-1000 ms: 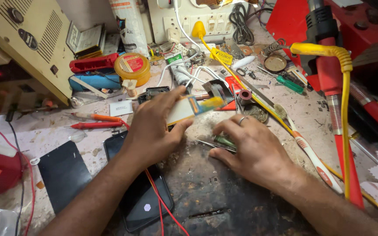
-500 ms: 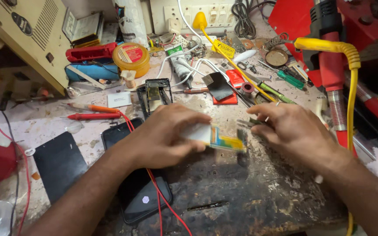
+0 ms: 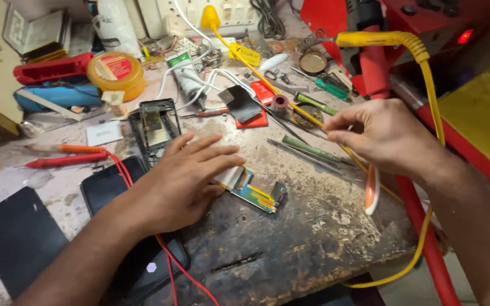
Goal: The person disassembles a small electronic device, likely a mobile phone, using tweezers and a prying tool. They remove the back cover, battery, and internal components, placing them on the workbench.
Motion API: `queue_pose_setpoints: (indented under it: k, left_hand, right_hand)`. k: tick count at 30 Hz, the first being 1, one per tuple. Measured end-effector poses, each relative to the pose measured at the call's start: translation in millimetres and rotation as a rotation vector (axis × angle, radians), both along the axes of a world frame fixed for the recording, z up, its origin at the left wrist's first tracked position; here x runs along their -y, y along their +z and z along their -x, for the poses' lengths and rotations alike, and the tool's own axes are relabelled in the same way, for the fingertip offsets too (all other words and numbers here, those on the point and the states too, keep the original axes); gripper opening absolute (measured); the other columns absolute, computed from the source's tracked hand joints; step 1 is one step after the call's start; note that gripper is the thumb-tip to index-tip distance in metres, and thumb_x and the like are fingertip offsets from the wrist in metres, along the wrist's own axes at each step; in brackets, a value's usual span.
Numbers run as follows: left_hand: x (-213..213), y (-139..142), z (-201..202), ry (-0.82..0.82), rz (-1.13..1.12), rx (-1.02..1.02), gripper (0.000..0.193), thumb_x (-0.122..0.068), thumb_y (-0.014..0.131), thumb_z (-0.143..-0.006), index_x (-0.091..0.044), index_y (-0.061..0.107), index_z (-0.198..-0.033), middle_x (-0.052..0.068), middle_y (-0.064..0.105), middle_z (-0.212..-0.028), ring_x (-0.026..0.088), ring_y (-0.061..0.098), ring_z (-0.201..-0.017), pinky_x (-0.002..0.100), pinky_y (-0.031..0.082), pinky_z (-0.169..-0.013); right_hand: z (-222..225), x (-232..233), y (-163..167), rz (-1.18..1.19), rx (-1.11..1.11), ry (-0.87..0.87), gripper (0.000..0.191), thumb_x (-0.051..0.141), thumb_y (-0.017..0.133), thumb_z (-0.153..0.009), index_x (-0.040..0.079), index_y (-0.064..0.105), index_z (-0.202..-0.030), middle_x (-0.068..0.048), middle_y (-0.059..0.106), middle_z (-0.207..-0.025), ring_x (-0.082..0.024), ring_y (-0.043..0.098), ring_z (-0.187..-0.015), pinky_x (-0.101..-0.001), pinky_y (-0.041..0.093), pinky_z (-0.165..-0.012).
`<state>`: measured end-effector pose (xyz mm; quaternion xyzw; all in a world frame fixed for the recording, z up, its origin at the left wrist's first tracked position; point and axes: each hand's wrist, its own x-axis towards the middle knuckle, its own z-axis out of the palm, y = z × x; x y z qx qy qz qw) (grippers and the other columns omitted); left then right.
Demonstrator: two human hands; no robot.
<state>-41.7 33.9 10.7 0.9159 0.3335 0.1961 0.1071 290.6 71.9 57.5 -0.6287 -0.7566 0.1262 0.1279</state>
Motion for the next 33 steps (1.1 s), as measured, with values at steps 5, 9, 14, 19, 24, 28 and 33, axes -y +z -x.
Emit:
queue_pose_setpoints:
  k: [5, 9, 14, 19, 24, 28, 33]
  left_hand:
    - [5, 7, 2, 0.176, -0.093, 0.034, 0.069, -0.040, 0.075, -0.079, -0.004, 0.056, -0.136, 0.020, 0.056, -0.135, 0.036, 0.049, -0.130, 0.050, 0.033, -0.107]
    - [7, 7, -2, 0.320, -0.131, -0.077, 0.074, -0.052, 0.075, -0.080, -0.002, 0.057, -0.132, 0.020, 0.059, -0.122, 0.037, 0.053, -0.119, 0.050, 0.037, -0.101]
    - [5, 8, -2, 0.296, -0.127, -0.115, 0.080, -0.057, 0.078, -0.075, -0.001, 0.057, -0.130, 0.019, 0.059, -0.119, 0.037, 0.052, -0.118, 0.051, 0.036, -0.102]
    - [4, 5, 2, 0.269, -0.101, -0.075, 0.087, -0.055, 0.083, -0.069, -0.003, 0.056, -0.134, 0.019, 0.058, -0.122, 0.036, 0.051, -0.120, 0.050, 0.035, -0.104]
    - [2, -1, 5, 0.231, -0.019, -0.007, 0.091, -0.058, 0.083, -0.069, -0.006, 0.055, -0.137, 0.016, 0.059, -0.126, 0.032, 0.050, -0.126, 0.053, 0.033, -0.109]
    - [0, -5, 1, 0.202, -0.045, 0.005, 0.093, -0.059, 0.084, -0.068, -0.008, 0.053, -0.139, 0.018, 0.055, -0.136, 0.035, 0.042, -0.135, 0.067, 0.021, -0.108]
    - [-2, -5, -2, 0.248, 0.050, -0.051, 0.086, -0.056, 0.082, -0.073, -0.014, 0.052, -0.141, 0.010, 0.055, -0.140, 0.032, 0.038, -0.140, 0.068, 0.018, -0.112]
  right_hand:
    - [-5, 24, -9, 0.184, 0.180, 0.069, 0.022, 0.036, 0.079, -0.087, 0.021, 0.083, -0.103, 0.000, 0.084, -0.096, -0.022, 0.077, -0.070, -0.0355, 0.063, -0.072]
    - [0, 25, -18, 0.021, 0.151, 0.102, 0.022, 0.037, 0.079, -0.086, 0.020, 0.078, -0.100, -0.002, 0.080, -0.090, -0.017, 0.076, -0.077, -0.0378, 0.060, -0.073]
    - [3, 24, -19, -0.103, 0.110, 0.169, 0.017, 0.030, 0.078, -0.084, 0.019, 0.080, -0.097, 0.000, 0.076, -0.091, -0.018, 0.073, -0.078, -0.0363, 0.060, -0.072]
    - [-3, 23, -14, 0.189, 0.052, 0.299, 0.026, 0.030, 0.076, -0.081, 0.024, 0.082, -0.106, 0.002, 0.072, -0.090, -0.016, 0.068, -0.079, -0.0336, 0.063, -0.065]
    - [-6, 15, -15, 0.304, 0.135, 0.204, 0.023, 0.033, 0.079, -0.084, 0.018, 0.082, -0.103, 0.001, 0.066, -0.100, -0.017, 0.068, -0.081, -0.0354, 0.061, -0.068]
    - [-7, 8, -12, 0.193, 0.243, 0.367, 0.030, 0.039, 0.080, -0.081, 0.018, 0.077, -0.102, -0.001, 0.067, -0.093, -0.017, 0.068, -0.087, -0.0377, 0.057, -0.075]
    - [-1, 2, -13, 0.116, 0.169, 0.539, 0.028, 0.038, 0.071, -0.086, 0.013, 0.076, -0.099, -0.005, 0.065, -0.089, -0.022, 0.064, -0.084, -0.0406, 0.055, -0.073]
